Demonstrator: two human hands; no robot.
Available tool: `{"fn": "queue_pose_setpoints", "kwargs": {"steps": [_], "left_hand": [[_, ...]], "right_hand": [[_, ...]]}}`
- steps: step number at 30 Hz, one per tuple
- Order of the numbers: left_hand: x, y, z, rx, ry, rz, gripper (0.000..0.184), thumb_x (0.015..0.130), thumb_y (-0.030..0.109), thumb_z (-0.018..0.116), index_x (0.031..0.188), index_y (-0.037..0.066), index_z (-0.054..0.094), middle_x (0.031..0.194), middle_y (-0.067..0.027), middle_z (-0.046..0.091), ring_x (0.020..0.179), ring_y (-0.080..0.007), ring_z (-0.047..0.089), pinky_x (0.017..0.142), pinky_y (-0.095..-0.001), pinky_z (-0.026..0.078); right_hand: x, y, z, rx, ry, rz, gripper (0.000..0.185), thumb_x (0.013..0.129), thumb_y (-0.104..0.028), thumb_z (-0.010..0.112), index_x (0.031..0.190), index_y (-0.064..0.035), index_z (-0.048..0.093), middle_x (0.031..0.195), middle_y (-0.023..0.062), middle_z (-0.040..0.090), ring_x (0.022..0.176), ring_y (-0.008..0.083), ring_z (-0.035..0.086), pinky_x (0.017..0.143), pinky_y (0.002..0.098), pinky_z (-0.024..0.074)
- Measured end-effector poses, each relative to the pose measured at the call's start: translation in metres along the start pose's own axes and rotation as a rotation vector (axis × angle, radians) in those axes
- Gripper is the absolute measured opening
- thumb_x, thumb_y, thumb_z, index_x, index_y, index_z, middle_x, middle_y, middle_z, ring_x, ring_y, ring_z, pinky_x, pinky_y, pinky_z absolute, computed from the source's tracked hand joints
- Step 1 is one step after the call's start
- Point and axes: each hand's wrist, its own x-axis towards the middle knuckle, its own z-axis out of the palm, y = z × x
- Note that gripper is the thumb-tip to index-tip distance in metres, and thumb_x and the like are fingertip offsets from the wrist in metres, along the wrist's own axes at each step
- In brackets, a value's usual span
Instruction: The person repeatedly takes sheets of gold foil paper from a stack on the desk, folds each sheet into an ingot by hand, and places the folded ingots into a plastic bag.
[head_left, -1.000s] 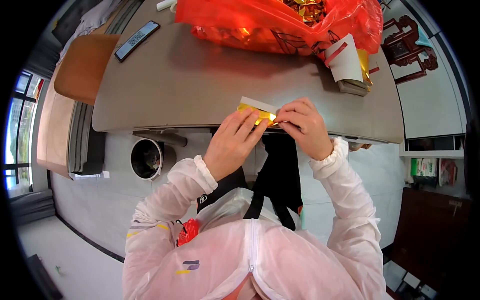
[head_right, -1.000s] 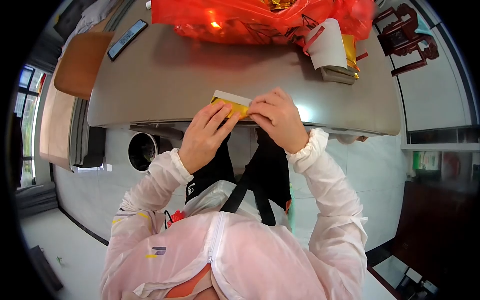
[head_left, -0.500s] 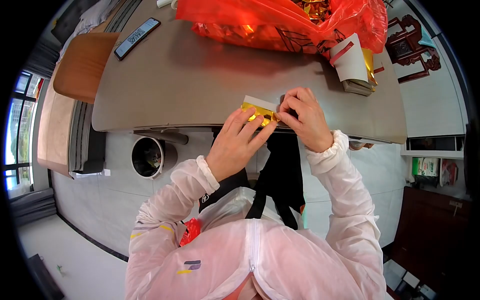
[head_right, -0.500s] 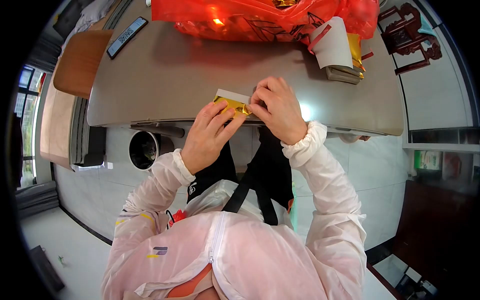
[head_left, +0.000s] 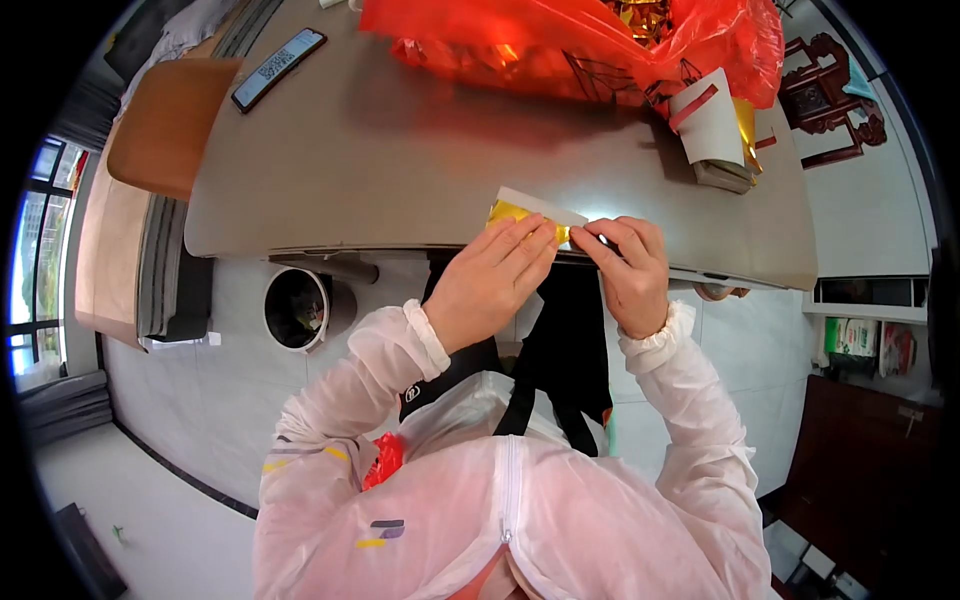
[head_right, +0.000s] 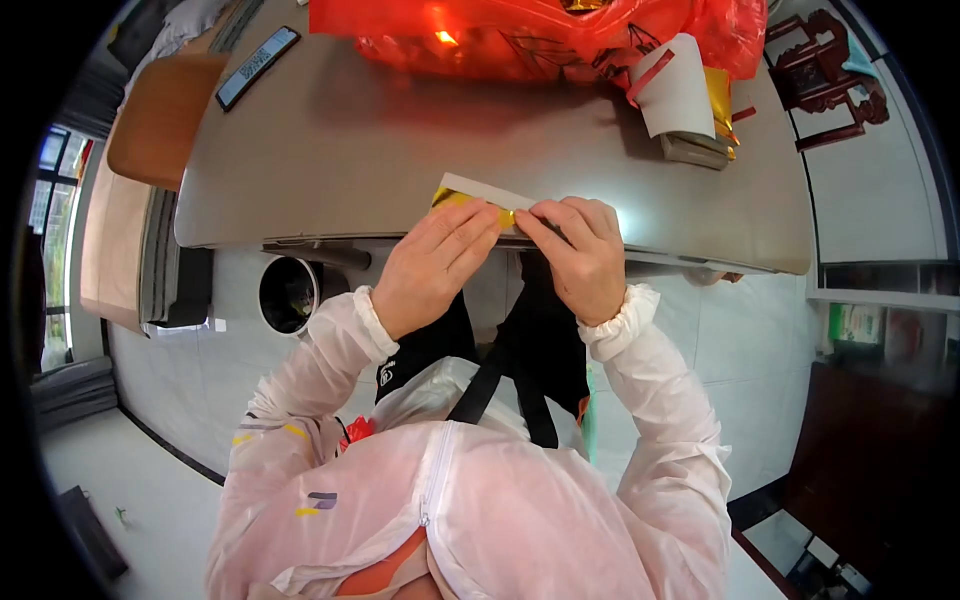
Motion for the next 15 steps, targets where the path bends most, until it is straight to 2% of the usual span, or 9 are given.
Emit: {"fn": "queue_pose_setpoints", "kwargs": {"steps": [2, 6, 14, 15], "left_hand": [[0.002, 0.003, -0.001, 0.039, -0.025, -0.003, 0.04, 0.081, 0.008, 0.058, 0.12, -0.002, 0.061, 0.125, -0.0114, 0.06, 0.118, -0.0285, 0.057, 0.101, -0.0431, 0.046], [0.009, 0.009, 0.001, 0.123, -0.058, -0.031, 0.041, 0.082, 0.009, 0.056, 0.122, 0.001, 0.061, 0.126, -0.0096, 0.059, 0.118, -0.028, 0.056, 0.101, -0.0417, 0.045], [-0.004, -0.005, -0.009, 0.001, -0.011, -0.006, 0.04, 0.079, 0.004, 0.06, 0.119, 0.003, 0.064, 0.124, -0.0093, 0.062, 0.118, -0.0294, 0.056, 0.1, -0.0428, 0.049], [-0.004, -0.004, -0.009, 0.006, -0.004, -0.011, 0.039, 0.079, 0.005, 0.06, 0.119, 0.003, 0.065, 0.124, -0.0094, 0.062, 0.119, -0.0295, 0.056, 0.1, -0.043, 0.049]], "right_hand": [[-0.001, -0.003, -0.003, -0.034, -0.013, 0.01, 0.035, 0.07, -0.001, 0.064, 0.103, -0.0059, 0.072, 0.105, 0.0046, 0.064, 0.093, 0.0246, 0.059, 0.081, 0.0379, 0.0463], [0.004, -0.009, -0.003, -0.059, 0.002, 0.021, 0.032, 0.07, -0.001, 0.064, 0.101, -0.0042, 0.072, 0.103, 0.0049, 0.063, 0.092, 0.025, 0.058, 0.08, 0.0382, 0.0465], [0.003, -0.014, 0.001, -0.102, 0.064, 0.021, 0.033, 0.067, 0.001, 0.065, 0.099, -0.0018, 0.071, 0.102, 0.0076, 0.063, 0.095, 0.0271, 0.059, 0.083, 0.0403, 0.0485], [0.004, -0.019, 0.002, -0.116, 0.033, 0.028, 0.035, 0.068, -0.002, 0.067, 0.103, -0.0026, 0.07, 0.108, 0.0072, 0.062, 0.099, 0.0277, 0.058, 0.087, 0.0422, 0.0475]]}}
